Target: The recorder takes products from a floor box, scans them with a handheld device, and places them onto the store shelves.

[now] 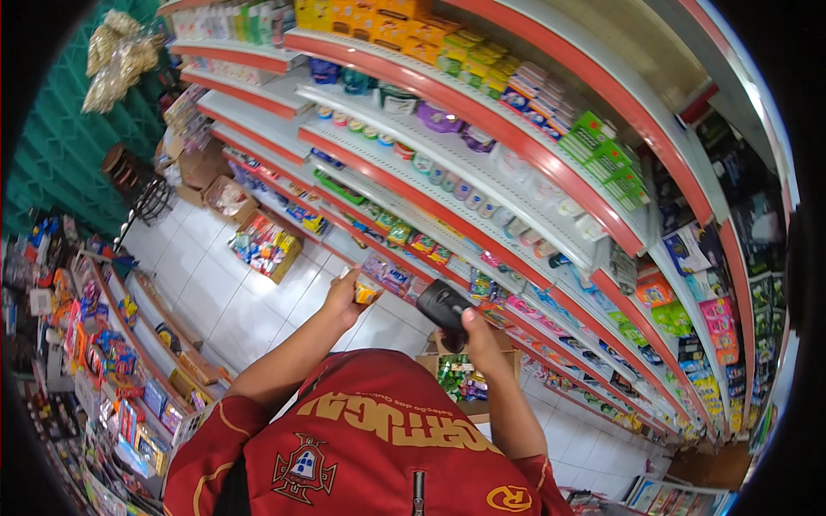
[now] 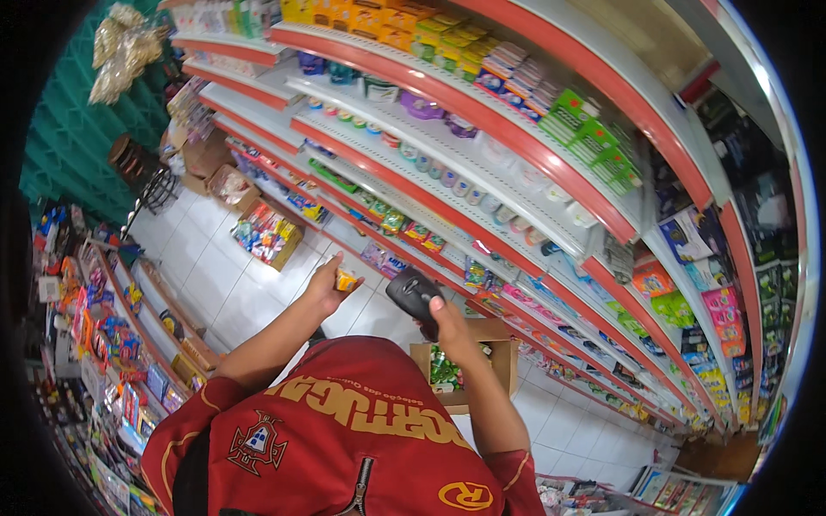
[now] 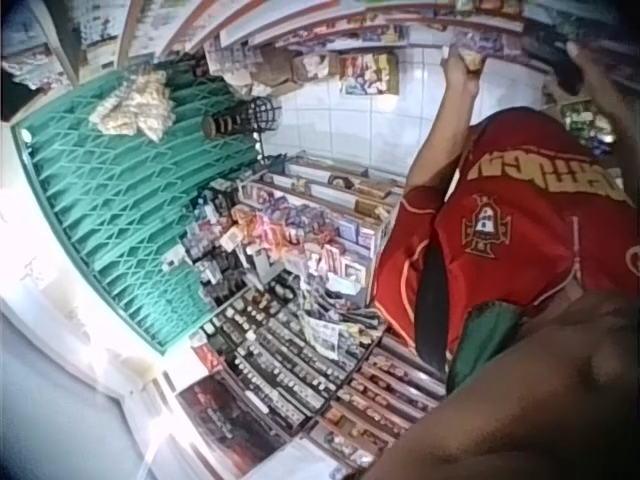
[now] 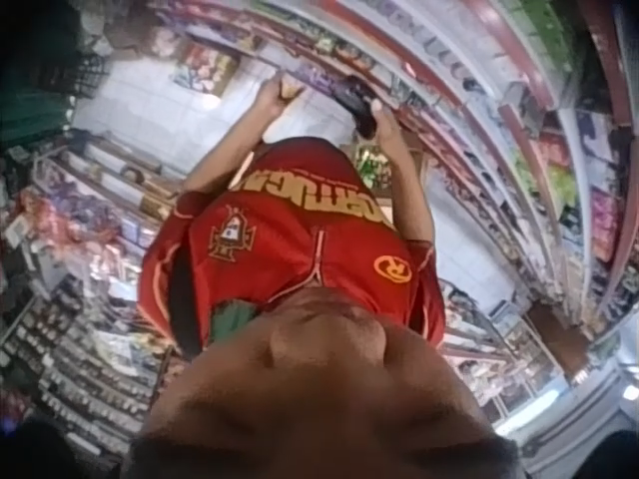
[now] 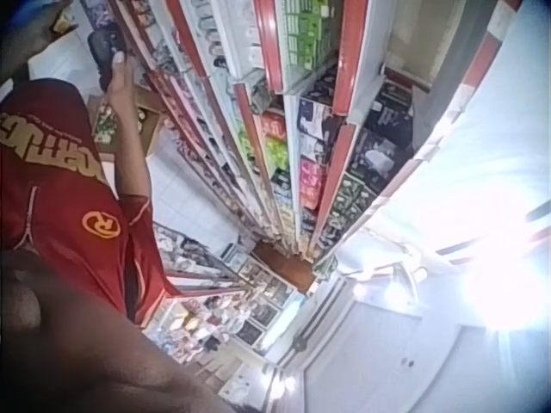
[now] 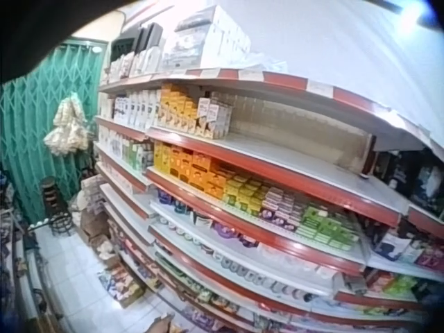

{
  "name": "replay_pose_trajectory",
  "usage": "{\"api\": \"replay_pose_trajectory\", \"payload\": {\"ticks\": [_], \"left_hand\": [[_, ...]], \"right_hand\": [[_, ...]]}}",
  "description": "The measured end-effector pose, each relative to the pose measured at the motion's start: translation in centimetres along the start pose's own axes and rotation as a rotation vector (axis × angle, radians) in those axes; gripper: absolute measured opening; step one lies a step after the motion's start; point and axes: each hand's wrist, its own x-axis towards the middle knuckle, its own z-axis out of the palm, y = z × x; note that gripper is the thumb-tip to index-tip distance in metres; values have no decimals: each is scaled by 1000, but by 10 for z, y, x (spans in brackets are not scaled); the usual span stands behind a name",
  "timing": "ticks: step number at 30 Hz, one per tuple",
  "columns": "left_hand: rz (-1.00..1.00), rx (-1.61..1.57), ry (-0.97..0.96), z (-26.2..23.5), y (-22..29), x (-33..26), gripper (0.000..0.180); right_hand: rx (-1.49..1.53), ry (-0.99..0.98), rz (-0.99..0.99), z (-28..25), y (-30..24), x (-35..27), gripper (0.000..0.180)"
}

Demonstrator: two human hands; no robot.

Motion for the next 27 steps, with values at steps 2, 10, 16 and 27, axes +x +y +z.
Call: {"api": "replay_pose_trajectory", "payload": {"ticks": [2,10,16,27], "left_hand": [[-16,3,-32,-2,-4,5,35],[-27,36,-142,7,-23,0,35],[-74,17,-112,17,-29,-5,27],[-181,-160,-344,25,-13,-28,32]], "right_hand": [[-125,139,-184,-28,-33,-20,81],[-798,676,-974,-81,-265,-101,87],[-1305,1088,-1026,-133,-372,-77,72],[-1448,995,-490,-254,-417,6,85]]}}
